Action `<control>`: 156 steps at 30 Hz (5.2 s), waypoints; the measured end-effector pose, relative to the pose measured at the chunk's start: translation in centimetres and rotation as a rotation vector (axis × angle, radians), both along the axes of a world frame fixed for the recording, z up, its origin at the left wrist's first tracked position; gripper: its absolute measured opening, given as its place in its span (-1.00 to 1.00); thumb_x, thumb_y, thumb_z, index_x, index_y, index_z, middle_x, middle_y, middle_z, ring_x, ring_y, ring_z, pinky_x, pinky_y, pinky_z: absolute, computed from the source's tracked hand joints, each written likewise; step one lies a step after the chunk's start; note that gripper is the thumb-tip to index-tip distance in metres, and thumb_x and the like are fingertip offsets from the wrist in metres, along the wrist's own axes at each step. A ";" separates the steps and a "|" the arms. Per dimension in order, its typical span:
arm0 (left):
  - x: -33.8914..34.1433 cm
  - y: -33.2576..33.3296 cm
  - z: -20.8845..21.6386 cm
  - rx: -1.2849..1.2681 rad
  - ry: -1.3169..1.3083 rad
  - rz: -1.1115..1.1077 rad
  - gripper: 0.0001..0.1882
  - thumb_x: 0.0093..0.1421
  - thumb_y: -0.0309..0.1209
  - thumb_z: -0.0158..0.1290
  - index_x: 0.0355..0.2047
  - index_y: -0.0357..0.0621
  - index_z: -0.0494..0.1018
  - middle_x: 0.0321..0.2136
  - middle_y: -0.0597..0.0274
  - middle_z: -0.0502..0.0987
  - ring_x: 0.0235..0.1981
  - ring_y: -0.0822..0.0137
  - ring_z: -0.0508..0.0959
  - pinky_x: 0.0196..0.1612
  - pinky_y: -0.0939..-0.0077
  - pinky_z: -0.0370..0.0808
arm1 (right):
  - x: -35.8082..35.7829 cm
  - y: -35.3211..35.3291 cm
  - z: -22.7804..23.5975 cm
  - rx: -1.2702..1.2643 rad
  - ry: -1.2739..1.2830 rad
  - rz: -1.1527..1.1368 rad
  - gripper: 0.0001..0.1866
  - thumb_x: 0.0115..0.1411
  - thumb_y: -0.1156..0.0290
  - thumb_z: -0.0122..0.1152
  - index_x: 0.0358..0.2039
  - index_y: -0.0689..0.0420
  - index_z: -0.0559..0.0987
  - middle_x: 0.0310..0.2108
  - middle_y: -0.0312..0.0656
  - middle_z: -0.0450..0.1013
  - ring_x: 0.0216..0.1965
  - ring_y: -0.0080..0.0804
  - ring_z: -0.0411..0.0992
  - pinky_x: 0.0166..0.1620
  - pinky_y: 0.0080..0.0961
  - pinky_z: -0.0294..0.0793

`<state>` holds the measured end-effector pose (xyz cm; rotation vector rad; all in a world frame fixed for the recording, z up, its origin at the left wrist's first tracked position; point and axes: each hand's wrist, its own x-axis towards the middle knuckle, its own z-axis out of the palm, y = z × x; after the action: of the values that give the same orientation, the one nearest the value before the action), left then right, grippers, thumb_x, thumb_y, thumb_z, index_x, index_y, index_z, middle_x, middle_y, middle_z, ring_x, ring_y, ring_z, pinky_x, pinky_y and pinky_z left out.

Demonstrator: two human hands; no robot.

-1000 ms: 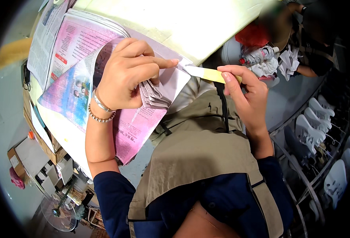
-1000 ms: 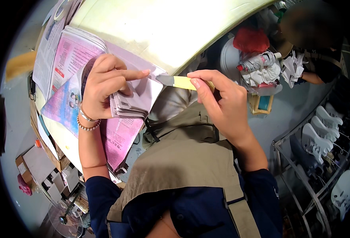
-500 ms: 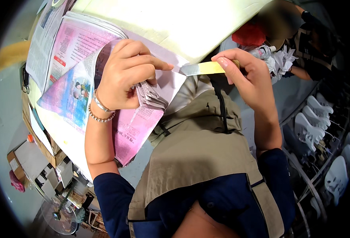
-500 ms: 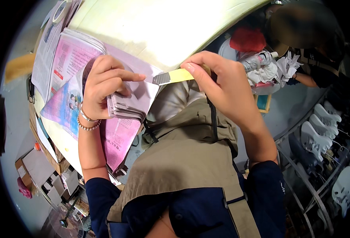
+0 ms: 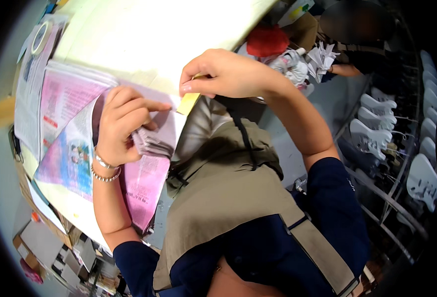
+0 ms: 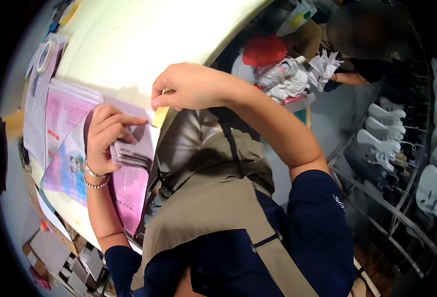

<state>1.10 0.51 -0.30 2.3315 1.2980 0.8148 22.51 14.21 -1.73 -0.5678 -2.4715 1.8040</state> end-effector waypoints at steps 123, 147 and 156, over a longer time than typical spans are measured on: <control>-1.0 -0.5 -1.4 0.193 0.017 -0.006 -0.88 -0.15 -0.33 0.06 -0.67 -0.04 0.36 -0.21 0.21 0.65 -0.10 0.15 0.61 0.07 0.14 0.41 | 5.3 -8.7 -1.4 -0.077 0.173 -0.807 -0.82 0.28 0.43 0.16 -0.18 0.24 0.60 -0.52 -0.34 0.50 -0.53 -0.72 0.43 -0.48 -0.77 0.32; -0.8 0.1 -2.3 0.131 -0.147 -0.049 -0.69 -0.06 -0.13 0.05 -0.65 -0.12 0.40 -0.24 0.16 0.65 -0.21 0.10 0.56 -0.14 0.20 0.42 | 3.4 -2.1 3.1 0.217 0.000 -0.518 -0.76 0.24 0.30 0.19 -0.31 0.25 0.61 -0.70 -0.30 0.33 -0.63 -0.68 0.21 -0.54 -0.63 0.19; -0.6 0.3 -2.5 0.114 -0.156 -0.048 -0.71 -0.15 -0.15 0.04 -0.64 -0.14 0.40 -0.22 0.13 0.64 -0.22 0.09 0.54 -0.15 0.24 0.42 | 1.8 1.4 2.4 0.167 -0.087 -0.157 -0.78 0.28 0.33 0.14 -0.30 0.23 0.60 -0.62 -0.45 0.34 -0.59 -0.75 0.17 -0.53 -0.71 0.12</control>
<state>0.48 0.80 -2.77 2.3221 1.1542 1.0568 24.28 15.65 0.63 -0.8186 -2.5202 1.5311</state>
